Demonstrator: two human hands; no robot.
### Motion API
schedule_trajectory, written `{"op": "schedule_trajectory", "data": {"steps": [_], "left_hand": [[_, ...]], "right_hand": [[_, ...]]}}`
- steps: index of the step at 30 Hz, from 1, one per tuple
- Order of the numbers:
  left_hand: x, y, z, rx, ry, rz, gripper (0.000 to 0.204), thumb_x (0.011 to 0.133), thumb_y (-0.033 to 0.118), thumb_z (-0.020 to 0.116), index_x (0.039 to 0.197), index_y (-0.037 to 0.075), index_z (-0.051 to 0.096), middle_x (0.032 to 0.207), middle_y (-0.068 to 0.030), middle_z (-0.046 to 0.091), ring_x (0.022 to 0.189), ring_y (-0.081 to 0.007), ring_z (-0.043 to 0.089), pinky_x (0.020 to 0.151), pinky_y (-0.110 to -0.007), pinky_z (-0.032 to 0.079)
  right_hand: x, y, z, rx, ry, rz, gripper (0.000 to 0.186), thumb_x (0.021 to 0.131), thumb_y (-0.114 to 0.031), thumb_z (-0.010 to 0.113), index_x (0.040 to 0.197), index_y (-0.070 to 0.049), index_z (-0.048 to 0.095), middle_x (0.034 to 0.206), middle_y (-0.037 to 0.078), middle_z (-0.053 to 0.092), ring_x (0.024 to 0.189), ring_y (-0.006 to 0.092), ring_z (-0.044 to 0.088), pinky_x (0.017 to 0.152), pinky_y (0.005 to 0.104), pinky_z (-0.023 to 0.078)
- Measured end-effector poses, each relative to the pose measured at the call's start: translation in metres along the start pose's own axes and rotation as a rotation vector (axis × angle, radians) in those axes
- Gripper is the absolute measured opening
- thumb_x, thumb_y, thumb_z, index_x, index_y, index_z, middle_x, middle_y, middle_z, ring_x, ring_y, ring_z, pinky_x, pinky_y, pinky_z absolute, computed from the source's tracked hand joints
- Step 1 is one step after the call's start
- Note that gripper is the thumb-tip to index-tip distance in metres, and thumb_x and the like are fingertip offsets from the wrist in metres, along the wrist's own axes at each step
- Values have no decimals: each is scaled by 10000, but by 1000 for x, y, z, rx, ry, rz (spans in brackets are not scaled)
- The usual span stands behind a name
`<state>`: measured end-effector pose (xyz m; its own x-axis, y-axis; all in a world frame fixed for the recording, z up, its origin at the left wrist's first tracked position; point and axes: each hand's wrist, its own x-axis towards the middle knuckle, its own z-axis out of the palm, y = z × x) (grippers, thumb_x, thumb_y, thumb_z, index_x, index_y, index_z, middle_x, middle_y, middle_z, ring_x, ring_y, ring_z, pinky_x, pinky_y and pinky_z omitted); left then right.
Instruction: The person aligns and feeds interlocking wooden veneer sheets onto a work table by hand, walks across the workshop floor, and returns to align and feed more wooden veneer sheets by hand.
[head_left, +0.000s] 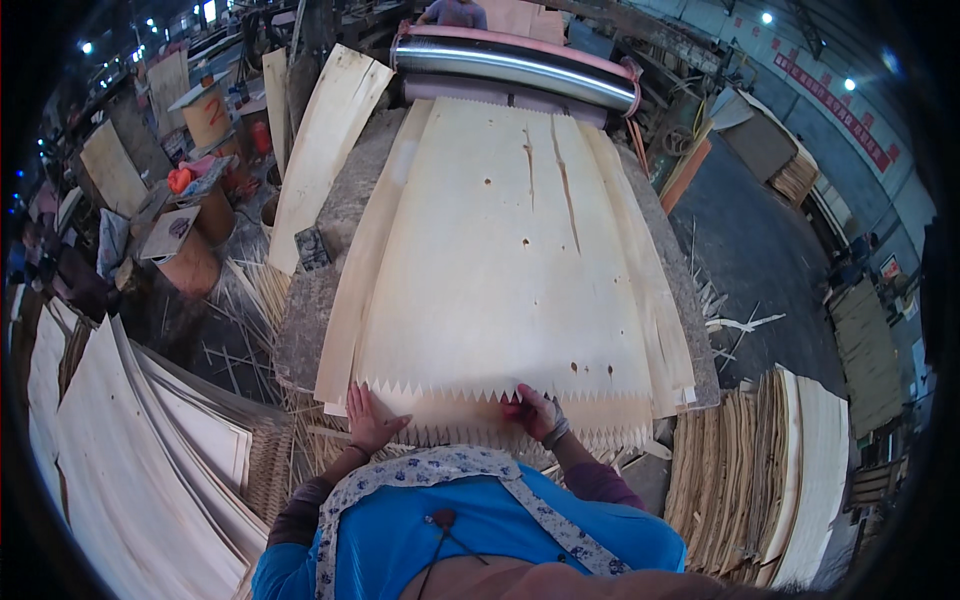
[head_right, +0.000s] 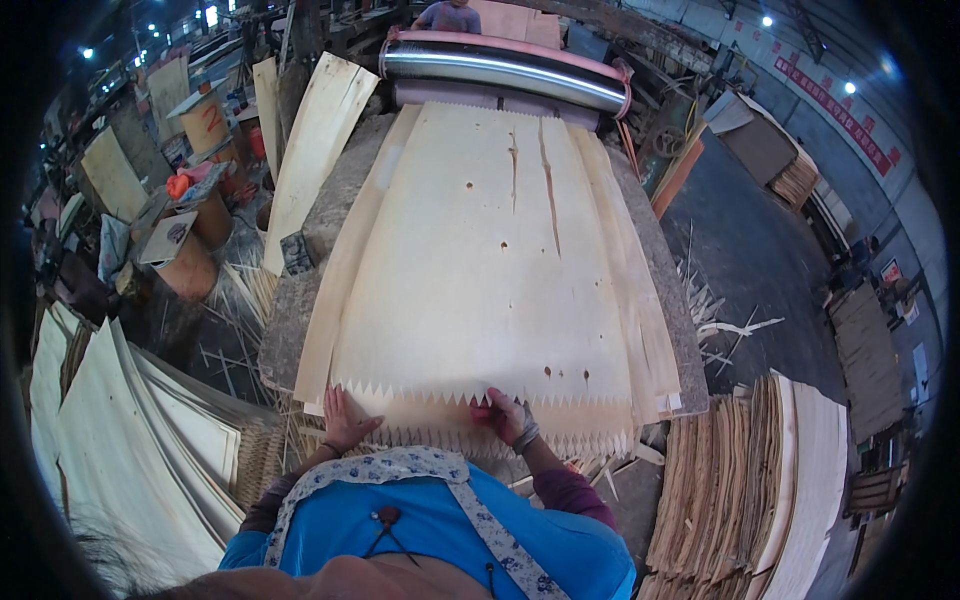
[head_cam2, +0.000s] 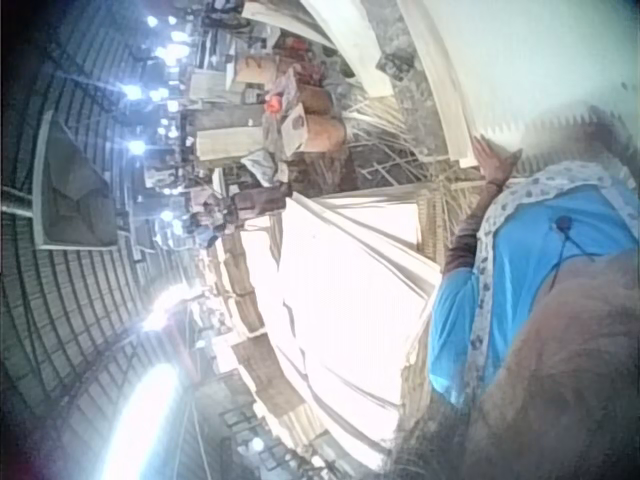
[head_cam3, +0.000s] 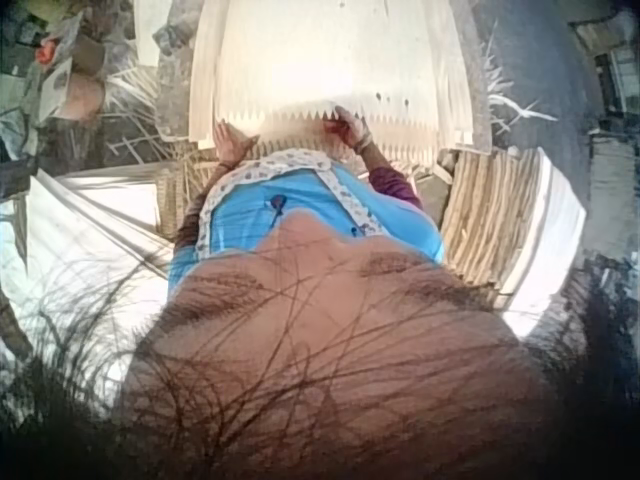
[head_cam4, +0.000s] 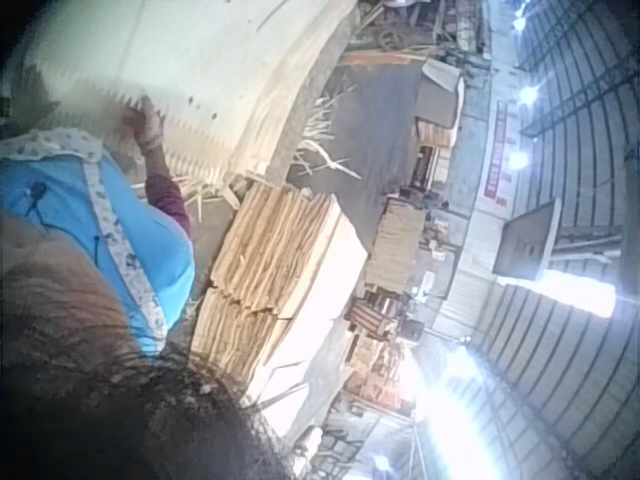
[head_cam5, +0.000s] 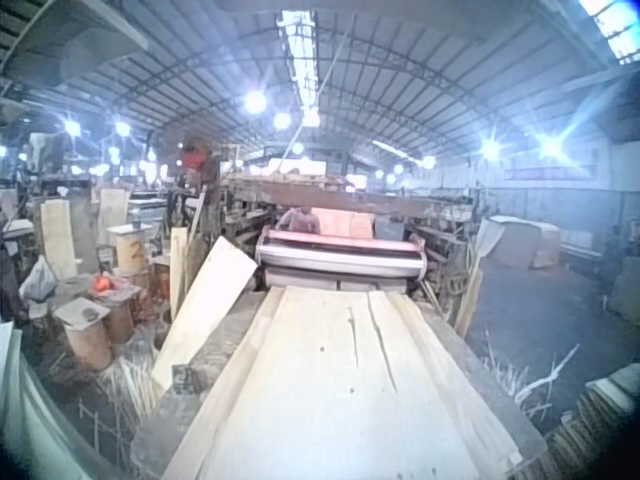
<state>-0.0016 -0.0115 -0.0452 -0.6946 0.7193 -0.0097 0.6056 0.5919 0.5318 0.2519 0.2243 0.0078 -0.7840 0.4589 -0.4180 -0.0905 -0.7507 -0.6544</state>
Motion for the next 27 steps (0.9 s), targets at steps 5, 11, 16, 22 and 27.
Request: {"op": "schedule_trajectory", "data": {"steps": [5,11,16,22,27], "left_hand": [[0,0,1,-26,26,7,1109,582,556,702,1326,-47,143,1387,-278,99,1302,-400,73,1055,-477,102],[0,7,-4,-12,10,-4,1112,581,548,708,1325,-50,137,1382,-281,111,1300,-402,79,1054,-479,101],[0,0,1,-35,19,1,1115,583,544,709,1330,-46,128,1382,-285,104,1302,-401,71,1056,-477,97],[0,5,-3,-38,2,-16,1118,584,547,707,1333,-43,123,1383,-285,98,1304,-399,61,1060,-469,88],[0,4,-3,-36,7,-12,1120,584,550,707,1334,-41,121,1385,-284,96,1305,-397,59,1061,-465,86]], "right_hand": [[2,2,-5,-15,18,5,296,845,-320,540,995,-68,583,891,74,632,734,179,619,728,339,482],[2,2,-9,9,-3,29,305,843,-326,541,1017,-77,567,911,71,627,750,189,620,739,347,483],[1,0,-3,-5,11,35,282,853,-312,527,1004,-76,560,914,81,624,783,199,616,748,346,480],[2,1,-6,-32,-29,21,332,843,-364,534,996,-71,568,906,73,620,755,184,614,740,354,489],[2,1,-6,-41,-16,27,349,846,-384,525,986,-68,569,901,71,617,750,180,611,733,349,486]]}}
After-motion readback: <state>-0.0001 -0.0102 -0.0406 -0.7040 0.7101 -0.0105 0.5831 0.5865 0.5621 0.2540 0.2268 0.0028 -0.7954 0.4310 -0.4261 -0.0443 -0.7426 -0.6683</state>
